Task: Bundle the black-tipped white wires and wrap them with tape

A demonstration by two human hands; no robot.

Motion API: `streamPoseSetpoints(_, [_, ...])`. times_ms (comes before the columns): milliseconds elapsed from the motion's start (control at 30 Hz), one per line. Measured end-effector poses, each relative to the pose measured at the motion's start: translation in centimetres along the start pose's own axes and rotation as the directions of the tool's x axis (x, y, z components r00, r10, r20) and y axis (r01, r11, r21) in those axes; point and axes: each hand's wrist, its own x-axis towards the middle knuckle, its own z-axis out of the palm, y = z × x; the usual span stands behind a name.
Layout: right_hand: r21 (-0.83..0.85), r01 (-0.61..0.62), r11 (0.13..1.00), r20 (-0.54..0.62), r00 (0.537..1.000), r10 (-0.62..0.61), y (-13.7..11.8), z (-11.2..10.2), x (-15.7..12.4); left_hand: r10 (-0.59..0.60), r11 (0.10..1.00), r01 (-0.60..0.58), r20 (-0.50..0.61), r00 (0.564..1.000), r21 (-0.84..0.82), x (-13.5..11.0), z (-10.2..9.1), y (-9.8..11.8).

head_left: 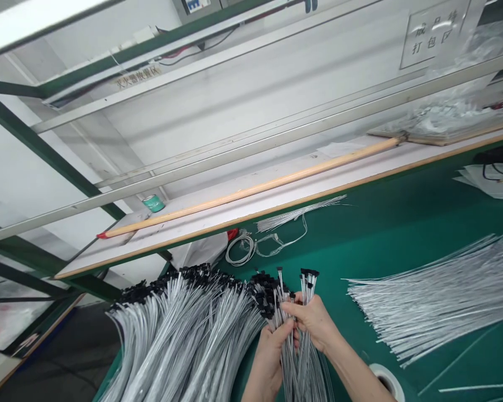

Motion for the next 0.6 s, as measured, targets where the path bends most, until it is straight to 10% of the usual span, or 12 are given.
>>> streamPoseSetpoints(600, [0.109, 0.065, 0.992, -0.082, 0.995, -0.056, 0.8, -0.8, 0.1, -0.001, 0.998, -0.002, -0.043, 0.999, -0.065, -1.0, 0.5, 0.7])
